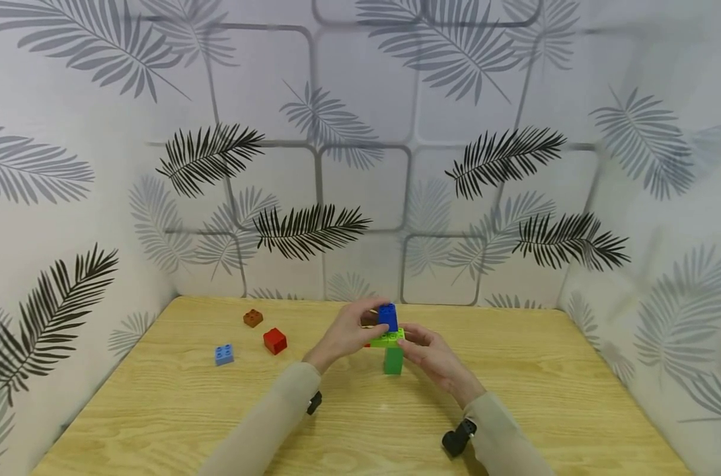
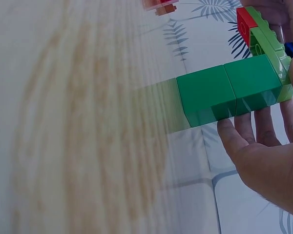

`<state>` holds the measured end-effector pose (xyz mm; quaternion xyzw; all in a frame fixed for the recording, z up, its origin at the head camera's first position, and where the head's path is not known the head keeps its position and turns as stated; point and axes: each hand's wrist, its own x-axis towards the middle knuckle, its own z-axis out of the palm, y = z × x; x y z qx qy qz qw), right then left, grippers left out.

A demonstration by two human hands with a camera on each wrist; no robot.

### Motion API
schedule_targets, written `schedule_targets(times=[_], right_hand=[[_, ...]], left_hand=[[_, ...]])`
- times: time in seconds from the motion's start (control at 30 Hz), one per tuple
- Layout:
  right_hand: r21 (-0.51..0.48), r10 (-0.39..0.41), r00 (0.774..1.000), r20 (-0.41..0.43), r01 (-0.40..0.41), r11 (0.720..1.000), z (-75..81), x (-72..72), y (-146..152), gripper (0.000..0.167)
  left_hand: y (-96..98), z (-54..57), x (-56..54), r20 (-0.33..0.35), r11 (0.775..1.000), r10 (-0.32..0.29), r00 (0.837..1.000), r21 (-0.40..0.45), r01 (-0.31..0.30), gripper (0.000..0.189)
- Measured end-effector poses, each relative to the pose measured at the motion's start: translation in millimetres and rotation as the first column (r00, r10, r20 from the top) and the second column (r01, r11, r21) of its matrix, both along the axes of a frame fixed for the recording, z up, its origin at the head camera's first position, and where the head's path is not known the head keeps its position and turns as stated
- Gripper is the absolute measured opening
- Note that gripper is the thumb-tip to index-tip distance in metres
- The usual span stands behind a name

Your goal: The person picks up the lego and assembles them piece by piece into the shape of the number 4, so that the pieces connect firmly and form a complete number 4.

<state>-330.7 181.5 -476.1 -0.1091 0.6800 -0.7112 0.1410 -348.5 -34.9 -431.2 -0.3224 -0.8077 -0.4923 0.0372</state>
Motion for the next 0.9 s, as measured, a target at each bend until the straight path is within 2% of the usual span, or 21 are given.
schedule_targets(times=[0.3,0.67,0.9], right_hand=[[-0.003,-0.016,1.000,0.008,0.016,1.000,-3.3,1.6,-0.2,0.052],[-0.001,-0.015,1.000,0.017,0.015,1.000,-3.2,0.7,1.2,0.054],[-0.014,-0.001,1.000,0.001,0.001,1.000,-0.3,1.9,1.8,0.056]], left_hand=[[5.0,3.4,0.4,0.064,0.998,-0.066,0.996,-0.013,0.067,0.045],[2.8,3.5,0.8,0.032,0.993,-0.112,0.993,-0.023,0.112,0.043],[2.6,2.1,0.8,-0.006,0.995,-0.093,0.996,-0.030,0.093,0.040]])
